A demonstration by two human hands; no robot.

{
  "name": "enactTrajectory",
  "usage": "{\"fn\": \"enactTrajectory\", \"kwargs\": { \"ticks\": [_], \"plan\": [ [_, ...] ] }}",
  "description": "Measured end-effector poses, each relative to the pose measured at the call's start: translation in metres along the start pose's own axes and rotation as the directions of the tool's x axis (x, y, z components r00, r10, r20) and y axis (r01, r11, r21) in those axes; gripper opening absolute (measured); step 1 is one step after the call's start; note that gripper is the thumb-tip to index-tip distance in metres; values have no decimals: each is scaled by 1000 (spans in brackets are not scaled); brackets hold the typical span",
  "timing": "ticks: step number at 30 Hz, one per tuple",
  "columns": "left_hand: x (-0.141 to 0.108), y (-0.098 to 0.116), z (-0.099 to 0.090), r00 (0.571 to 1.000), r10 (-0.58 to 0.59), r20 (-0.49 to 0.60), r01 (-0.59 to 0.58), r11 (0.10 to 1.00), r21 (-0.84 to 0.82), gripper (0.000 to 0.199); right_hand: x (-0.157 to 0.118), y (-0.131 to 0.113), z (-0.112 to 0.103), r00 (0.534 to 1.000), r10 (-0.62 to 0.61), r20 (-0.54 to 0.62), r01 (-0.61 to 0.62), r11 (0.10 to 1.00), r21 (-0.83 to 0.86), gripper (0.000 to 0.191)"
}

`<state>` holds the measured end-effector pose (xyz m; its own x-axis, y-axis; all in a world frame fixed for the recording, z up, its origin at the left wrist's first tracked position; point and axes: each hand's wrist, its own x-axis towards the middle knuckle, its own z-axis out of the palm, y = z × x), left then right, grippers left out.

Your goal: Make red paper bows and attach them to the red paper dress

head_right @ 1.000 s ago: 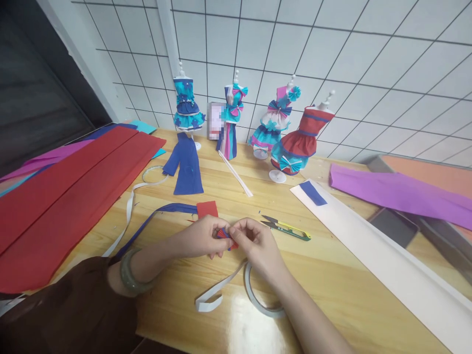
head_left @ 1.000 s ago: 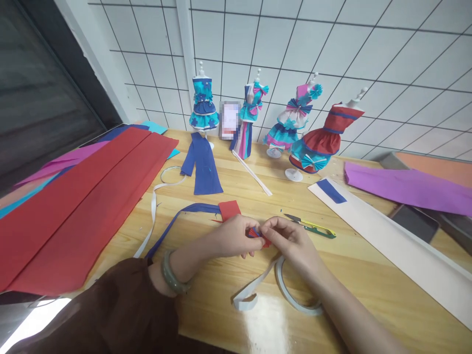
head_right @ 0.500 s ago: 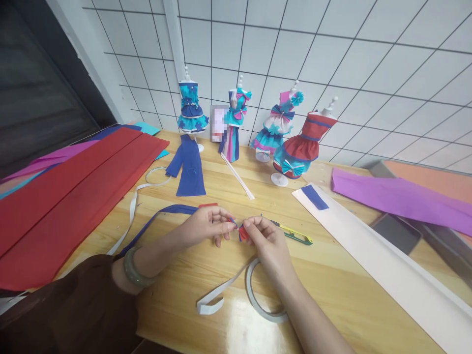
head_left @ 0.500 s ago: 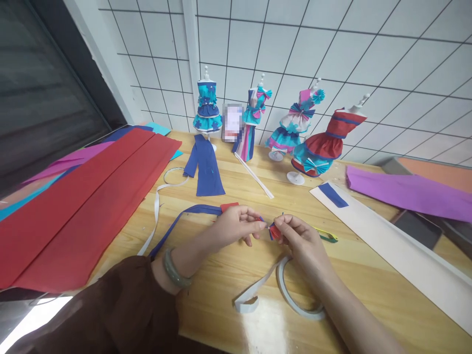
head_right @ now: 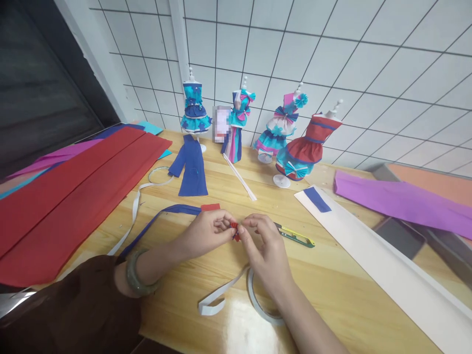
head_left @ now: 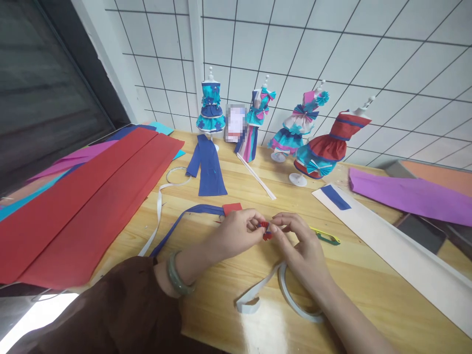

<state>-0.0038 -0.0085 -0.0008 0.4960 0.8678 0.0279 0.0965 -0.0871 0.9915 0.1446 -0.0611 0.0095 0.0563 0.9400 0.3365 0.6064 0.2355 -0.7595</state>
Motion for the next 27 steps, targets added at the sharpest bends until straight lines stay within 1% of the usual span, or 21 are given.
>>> {"fn": "enactTrajectory", "kwargs": {
  "ticks": [1,3,5,7,10,13,15,16,18,21,23,25,27],
  "plan": [
    [-1,-1,1,999,42,2,-42,998,39,13,0,0,1,999,-36,8,36,999,-25,13],
    [-2,-2,2,997,81,14,-82,994,77,13,0,2,1,998,-57,22,58,998,-36,12],
    [-2,-3,2,996,83,20,-84,993,78,15,1,2,1,999,-41,33,42,999,-19,13],
    [-1,-3,0,998,67,1,-66,996,63,16,1,3,0,999,4,34,-5,1000,20,13],
    [3,0,-3,999,-16,-33,16,1000,-9,17,2,4,-2,988,146,50,-152,975,160,15],
    [7,7,-6,988,-157,-4,155,978,-138,19,3,6,-3,949,297,103,-314,900,300,19],
    [8,11,-8,977,-211,19,211,957,-200,20,4,6,-3,930,346,123,-367,866,338,20],
    [8,12,-9,976,-217,19,216,954,-208,20,4,6,-3,926,355,125,-376,859,348,21],
    [7,12,-8,983,-183,0,180,969,-170,21,4,6,-2,925,358,123,-378,853,360,22],
    [4,6,-5,997,-69,-32,67,997,-38,24,3,5,1,927,351,130,-374,851,368,22],
    [3,0,-3,999,-4,-41,6,1000,28,24,2,4,3,932,337,134,-363,858,364,21],
    [3,-4,-1,999,14,-52,-11,998,55,20,1,3,4,937,323,133,-350,868,352,21],
    [4,-3,-2,998,-5,-59,7,999,42,16,1,2,4,938,320,132,-347,870,351,21]
  ]
}}
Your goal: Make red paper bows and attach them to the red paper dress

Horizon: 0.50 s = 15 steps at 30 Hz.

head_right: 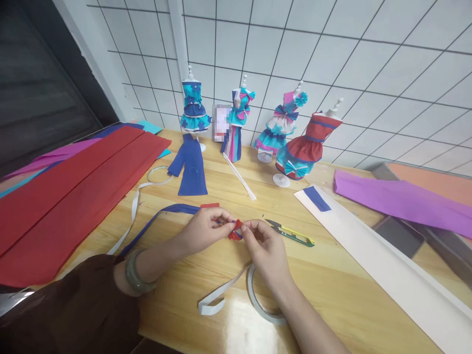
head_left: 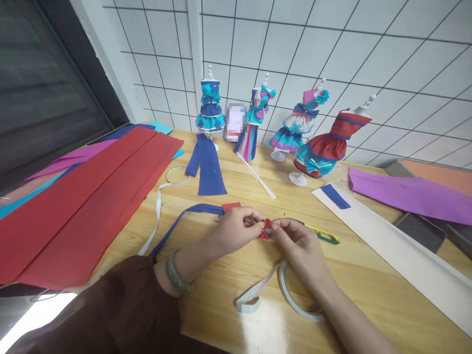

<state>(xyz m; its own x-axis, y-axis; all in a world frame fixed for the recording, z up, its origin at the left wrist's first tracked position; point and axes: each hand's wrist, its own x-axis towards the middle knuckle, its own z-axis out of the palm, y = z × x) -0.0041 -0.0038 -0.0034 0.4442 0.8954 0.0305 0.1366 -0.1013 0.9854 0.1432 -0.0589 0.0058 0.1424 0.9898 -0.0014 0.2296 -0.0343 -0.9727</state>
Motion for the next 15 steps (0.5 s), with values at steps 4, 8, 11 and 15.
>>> {"fn": "enactTrajectory", "kwargs": {
  "ticks": [4,8,11,15],
  "plan": [
    [4,9,-5,990,-125,58,132,982,-132,12,2,0,-3,998,30,-53,-27,998,57,21],
    [5,12,-7,977,-173,122,197,952,-234,14,7,5,-7,990,122,-65,-107,975,194,18],
    [4,8,-5,976,-144,165,184,946,-267,17,9,8,-8,974,224,17,-211,885,416,15],
    [4,2,-5,968,-127,215,178,954,-240,20,10,7,-8,946,308,103,-313,779,544,17]
  ]
}}
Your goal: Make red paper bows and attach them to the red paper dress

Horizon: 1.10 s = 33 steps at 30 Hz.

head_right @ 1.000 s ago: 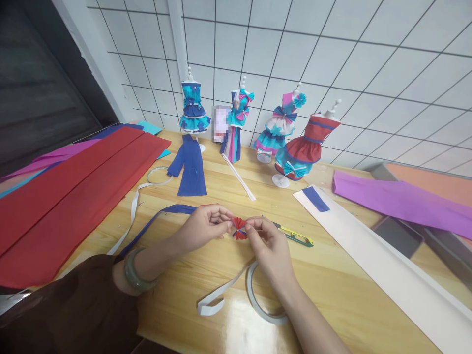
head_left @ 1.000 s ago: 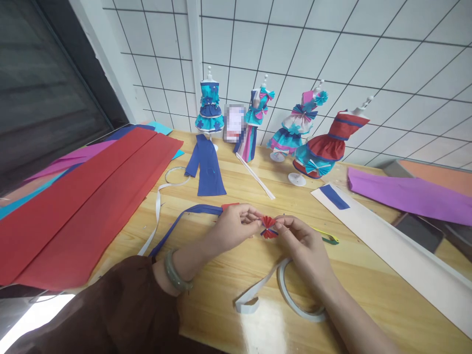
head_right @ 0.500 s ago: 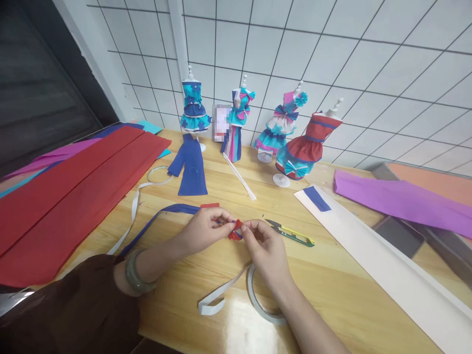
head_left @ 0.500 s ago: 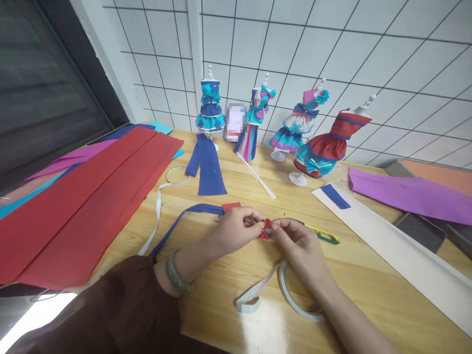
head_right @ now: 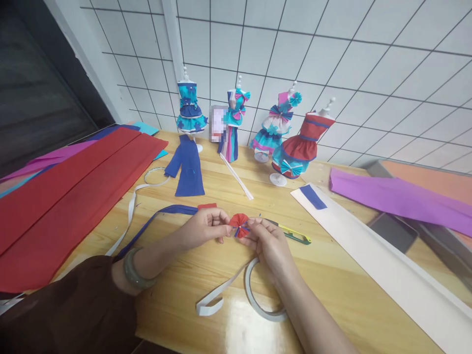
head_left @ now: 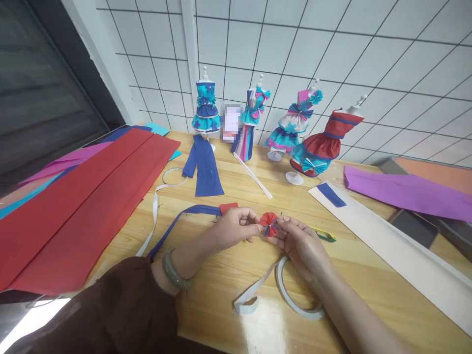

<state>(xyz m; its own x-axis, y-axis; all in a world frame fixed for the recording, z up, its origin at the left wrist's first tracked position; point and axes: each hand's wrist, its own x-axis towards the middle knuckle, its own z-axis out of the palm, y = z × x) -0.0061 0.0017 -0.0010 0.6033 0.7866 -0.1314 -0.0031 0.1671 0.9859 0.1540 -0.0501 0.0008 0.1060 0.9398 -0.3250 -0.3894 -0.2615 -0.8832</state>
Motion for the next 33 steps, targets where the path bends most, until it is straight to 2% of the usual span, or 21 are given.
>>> {"fn": "enactTrajectory", "kwargs": {
  "ticks": [2,5,9,14,16,20,27,33],
  "plan": [
    [0,-1,-1,999,0,39,0,1000,3,22,0,0,0,1000,-3,3,3,1000,-8,18],
    [1,0,-3,996,11,89,-9,1000,-28,28,-1,1,0,997,-80,-8,79,992,-101,19],
    [1,5,-4,999,-12,36,13,999,-50,36,-3,2,2,980,-196,22,192,926,-326,22],
    [0,5,-2,1000,13,7,-12,999,-32,25,-8,0,10,953,-281,110,299,828,-474,24],
    [0,5,-2,1000,5,-21,-5,1000,-20,22,-9,0,11,952,-287,110,304,823,-480,24],
    [1,5,-1,998,-2,-58,1,1000,-19,21,-7,0,7,970,-238,48,233,860,-454,24],
    [2,-4,-1,1000,-10,19,11,998,-56,30,0,6,-1,985,-161,59,172,931,-322,24],
    [1,-3,-2,998,-23,58,25,999,-37,29,-5,0,7,980,-188,56,195,897,-397,25]
  ]
}}
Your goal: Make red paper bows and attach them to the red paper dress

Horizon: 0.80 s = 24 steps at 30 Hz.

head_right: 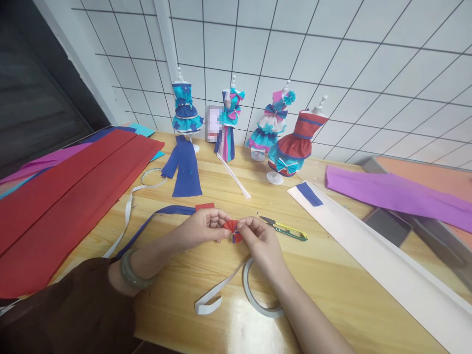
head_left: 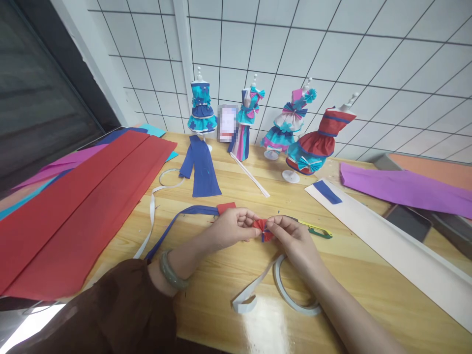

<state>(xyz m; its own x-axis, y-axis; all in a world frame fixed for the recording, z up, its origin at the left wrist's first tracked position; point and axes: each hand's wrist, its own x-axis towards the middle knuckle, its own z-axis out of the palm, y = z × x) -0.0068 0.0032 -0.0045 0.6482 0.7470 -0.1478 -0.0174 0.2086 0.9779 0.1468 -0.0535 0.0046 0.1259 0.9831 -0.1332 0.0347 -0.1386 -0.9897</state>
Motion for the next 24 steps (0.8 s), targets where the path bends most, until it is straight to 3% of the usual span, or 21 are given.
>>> {"fn": "enactTrajectory", "kwargs": {
  "ticks": [3,6,10,15,20,24],
  "plan": [
    [0,0,-1,999,4,45,-6,999,43,24,-1,-2,1,999,-21,33,22,999,-27,25],
    [-1,2,-2,999,-27,16,27,999,30,24,0,1,0,999,-11,44,9,998,56,24],
    [-3,8,-4,995,-85,-55,76,984,-161,25,1,3,-3,998,51,30,-57,974,219,27],
    [-5,13,-4,997,-78,-25,63,923,-380,25,0,1,-1,995,15,102,-34,982,187,26],
    [-4,11,-3,995,-97,-17,89,955,-284,37,1,2,-1,996,-23,85,14,994,109,20],
    [-2,6,-2,1000,-24,2,24,995,-94,38,0,0,1,995,-35,96,35,999,3,21]
  ]
}}
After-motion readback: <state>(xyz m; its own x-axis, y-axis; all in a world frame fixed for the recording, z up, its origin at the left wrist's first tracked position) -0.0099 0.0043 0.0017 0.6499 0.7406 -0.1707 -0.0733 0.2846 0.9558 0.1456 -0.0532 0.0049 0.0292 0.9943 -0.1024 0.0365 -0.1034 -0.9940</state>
